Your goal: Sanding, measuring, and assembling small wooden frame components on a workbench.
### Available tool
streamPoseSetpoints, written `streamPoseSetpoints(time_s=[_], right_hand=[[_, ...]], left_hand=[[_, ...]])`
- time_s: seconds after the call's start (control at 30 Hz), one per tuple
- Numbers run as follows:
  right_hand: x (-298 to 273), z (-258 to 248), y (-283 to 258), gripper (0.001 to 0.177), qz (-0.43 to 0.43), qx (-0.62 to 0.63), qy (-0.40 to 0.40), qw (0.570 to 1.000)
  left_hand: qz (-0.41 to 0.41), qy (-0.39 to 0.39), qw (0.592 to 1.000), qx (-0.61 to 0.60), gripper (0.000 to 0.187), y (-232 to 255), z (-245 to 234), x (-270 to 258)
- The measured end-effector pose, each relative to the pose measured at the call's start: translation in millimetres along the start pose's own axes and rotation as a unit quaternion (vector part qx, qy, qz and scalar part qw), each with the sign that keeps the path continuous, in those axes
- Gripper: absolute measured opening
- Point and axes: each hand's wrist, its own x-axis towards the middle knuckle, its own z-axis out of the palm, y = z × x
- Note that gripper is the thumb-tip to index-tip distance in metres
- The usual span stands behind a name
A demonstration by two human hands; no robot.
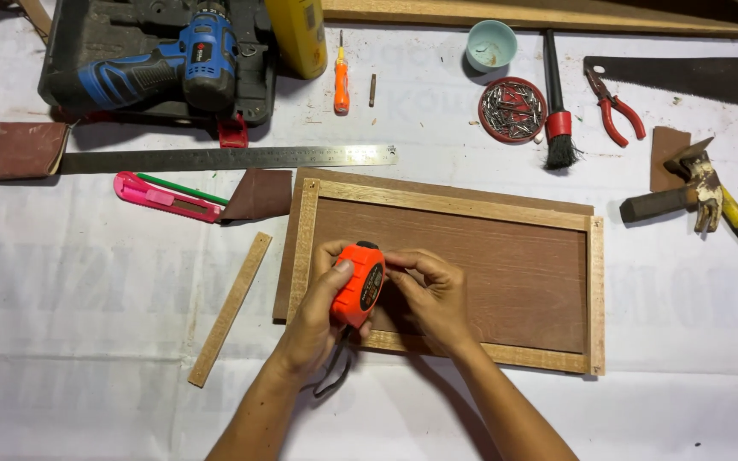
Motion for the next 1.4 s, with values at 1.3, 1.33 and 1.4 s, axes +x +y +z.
streamPoseSetpoints(time_s=[1.3,1.33,1.4], right_hand=[[-3,-126,-18,0.029,0.116,0.064,0.026,0.991],[-5,-131,-14,0.029,0.116,0.064,0.029,0.991],[-6,-138,-6,0.028,0.038,0.032,0.021,0.999]], left_hand=[[-0.009,-0.123,0.982,0.140,0.047,-21,80,94],[-0.011,-0.126,0.982,0.140,0.047,-26,82,98],[-0.032,-0.119,0.989,0.078,0.049,-36,84,106]])
